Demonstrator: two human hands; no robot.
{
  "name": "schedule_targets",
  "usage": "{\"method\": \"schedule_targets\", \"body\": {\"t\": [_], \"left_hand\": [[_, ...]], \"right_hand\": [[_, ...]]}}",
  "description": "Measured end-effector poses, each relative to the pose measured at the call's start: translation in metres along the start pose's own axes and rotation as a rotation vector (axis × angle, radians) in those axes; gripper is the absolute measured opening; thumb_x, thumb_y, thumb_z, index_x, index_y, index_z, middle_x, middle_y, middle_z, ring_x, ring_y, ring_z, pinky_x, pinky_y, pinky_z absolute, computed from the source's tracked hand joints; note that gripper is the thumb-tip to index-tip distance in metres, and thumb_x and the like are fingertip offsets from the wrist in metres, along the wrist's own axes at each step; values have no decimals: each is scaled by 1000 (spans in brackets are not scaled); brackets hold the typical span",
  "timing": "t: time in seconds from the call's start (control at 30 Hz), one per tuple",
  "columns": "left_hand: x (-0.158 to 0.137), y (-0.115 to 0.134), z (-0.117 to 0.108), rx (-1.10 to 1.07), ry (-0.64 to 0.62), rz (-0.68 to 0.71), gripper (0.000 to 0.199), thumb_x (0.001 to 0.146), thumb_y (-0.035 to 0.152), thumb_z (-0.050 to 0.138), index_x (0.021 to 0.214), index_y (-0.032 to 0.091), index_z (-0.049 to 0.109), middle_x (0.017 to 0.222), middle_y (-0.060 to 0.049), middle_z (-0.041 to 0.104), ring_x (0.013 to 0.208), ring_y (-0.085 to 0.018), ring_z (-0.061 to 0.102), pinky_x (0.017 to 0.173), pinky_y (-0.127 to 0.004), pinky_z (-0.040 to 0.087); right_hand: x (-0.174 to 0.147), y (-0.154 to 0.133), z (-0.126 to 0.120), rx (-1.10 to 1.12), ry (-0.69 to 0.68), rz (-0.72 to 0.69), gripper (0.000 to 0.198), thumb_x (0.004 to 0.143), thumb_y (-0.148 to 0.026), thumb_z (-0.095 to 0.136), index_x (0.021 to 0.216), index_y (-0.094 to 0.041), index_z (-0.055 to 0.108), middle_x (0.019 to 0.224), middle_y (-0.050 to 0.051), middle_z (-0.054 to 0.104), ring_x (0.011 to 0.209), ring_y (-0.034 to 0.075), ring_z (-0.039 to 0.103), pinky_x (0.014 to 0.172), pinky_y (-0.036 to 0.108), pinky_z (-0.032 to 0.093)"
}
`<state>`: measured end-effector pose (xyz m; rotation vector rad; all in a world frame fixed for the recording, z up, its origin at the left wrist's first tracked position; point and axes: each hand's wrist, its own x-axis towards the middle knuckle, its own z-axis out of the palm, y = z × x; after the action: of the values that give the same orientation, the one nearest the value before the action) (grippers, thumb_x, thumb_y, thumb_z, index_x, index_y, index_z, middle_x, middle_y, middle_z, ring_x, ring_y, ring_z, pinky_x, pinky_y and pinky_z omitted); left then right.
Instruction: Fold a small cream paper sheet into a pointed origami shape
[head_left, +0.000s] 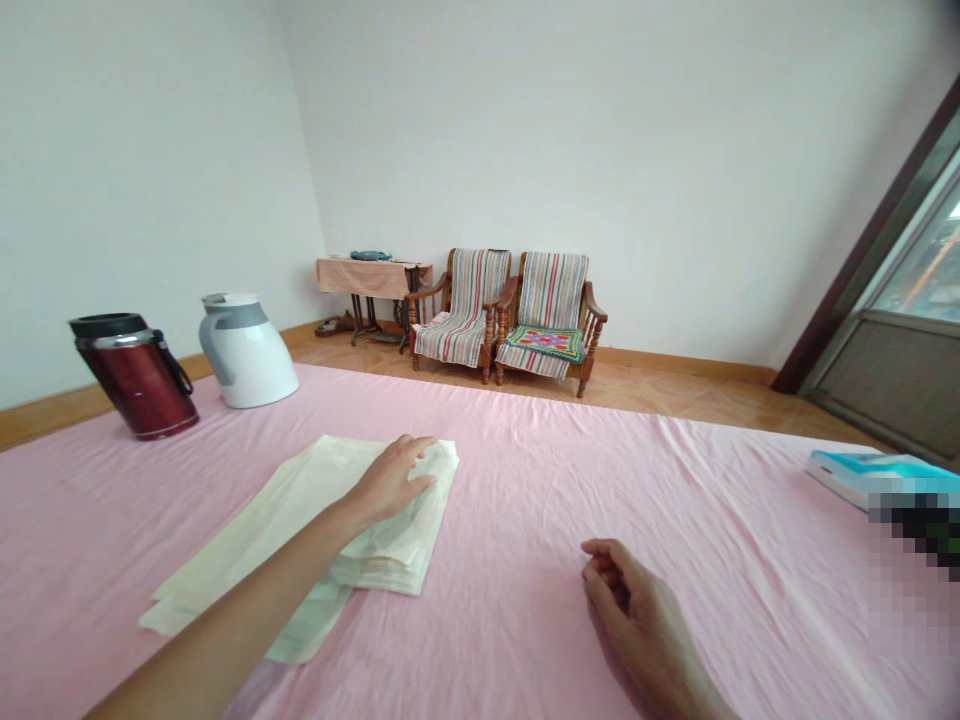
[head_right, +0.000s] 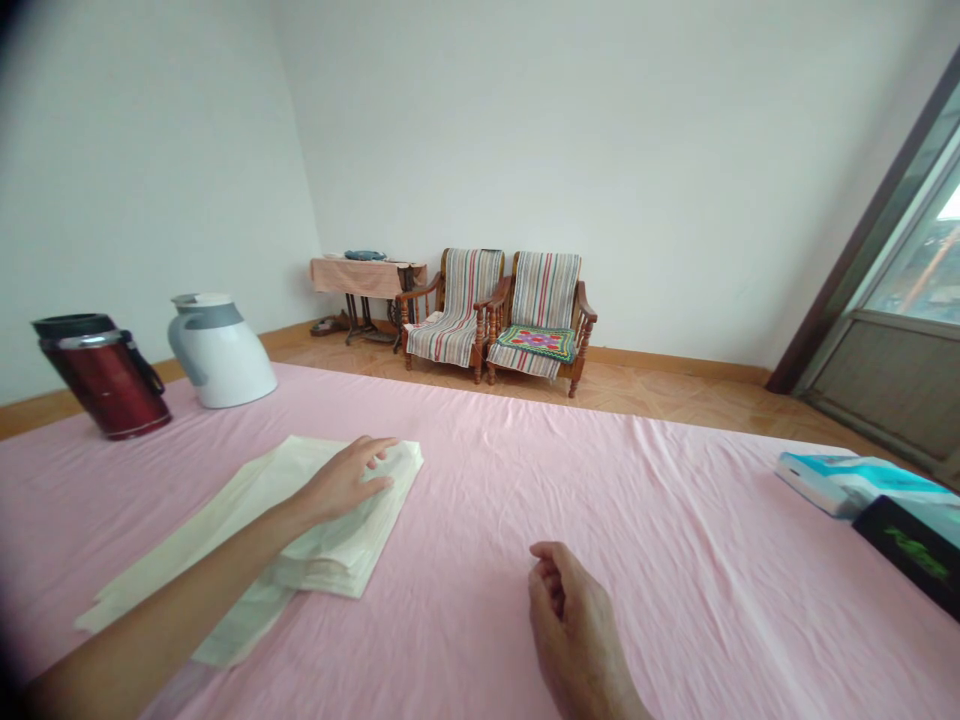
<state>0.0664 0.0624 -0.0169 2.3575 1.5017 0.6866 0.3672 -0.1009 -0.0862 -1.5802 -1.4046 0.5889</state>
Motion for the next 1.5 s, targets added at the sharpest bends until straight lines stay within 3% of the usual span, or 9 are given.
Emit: {"method": "schedule_targets", "body": {"t": [0.13, 0.33, 0.5, 0.7, 1.03, 1.17, 1.33, 1.5], "left_hand": [[19, -5, 11, 31, -24, -28, 53, 69, 21, 68, 121, 19, 59, 91, -3, 59, 83, -21, 60, 78, -29, 47], [26, -13, 19, 51, -32, -44, 38, 69, 23, 70, 106, 17, 64, 86, -2, 55, 82, -20, 57, 78, -28, 44], [27, -18, 19, 41, -29, -45, 58, 69, 27, 70, 125, 17, 56, 86, -2, 53, 79, -20, 57, 75, -28, 44], [27, -21, 22, 19, -19, -31, 53, 68, 29, 70, 118, 17, 62, 89, -2, 52, 75, -18, 56, 74, -27, 45], [13, -16, 19, -4, 15, -11, 56, 74, 33, 63, 128, 21, 58, 93, -3, 56, 74, -18, 58, 74, -29, 46], [14, -13, 20, 4, 36, -34, 43, 74, 30, 64, 116, 19, 62, 94, -3, 59, 74, -17, 58, 73, -27, 46], [26, -11, 25, 46, 43, -130, 22, 74, 30, 66, 93, 21, 59, 77, 3, 62, 69, -16, 59, 64, -23, 41], [35, 0, 28, 150, 82, -249, 22, 77, 41, 64, 78, 21, 54, 70, 2, 62, 67, -17, 59, 57, -24, 33]], "right_hand": [[0, 0, 2, 6, 14, -3, 28, 85, -38, 50, 101, -18, 61, 76, 3, 64, 69, 18, 63, 62, 25, 47], [-1, -4, 1, -4, 11, -1, 28, 85, -39, 50, 100, -18, 61, 75, 4, 65, 69, 18, 63, 61, 25, 46], [-1, -2, 2, -15, 10, -7, 29, 86, -39, 48, 101, -18, 61, 77, 4, 66, 71, 18, 64, 63, 26, 47], [1, -1, 1, -19, -20, 2, 28, 88, -38, 47, 103, -18, 59, 78, 4, 66, 72, 18, 64, 64, 26, 47], [0, -1, 3, -12, 9, 0, 29, 88, -39, 46, 102, -18, 59, 77, 4, 64, 71, 18, 63, 64, 26, 47], [-1, -5, 2, 7, 24, -7, 29, 86, -40, 49, 100, -17, 61, 75, 4, 65, 68, 18, 63, 61, 25, 46], [0, -7, 1, 17, 23, 9, 31, 86, -42, 49, 99, -17, 62, 73, 4, 65, 68, 18, 63, 60, 25, 46], [1, -6, 0, -1, -12, 5, 30, 87, -41, 48, 100, -17, 61, 74, 4, 64, 70, 18, 63, 62, 26, 47]]}}
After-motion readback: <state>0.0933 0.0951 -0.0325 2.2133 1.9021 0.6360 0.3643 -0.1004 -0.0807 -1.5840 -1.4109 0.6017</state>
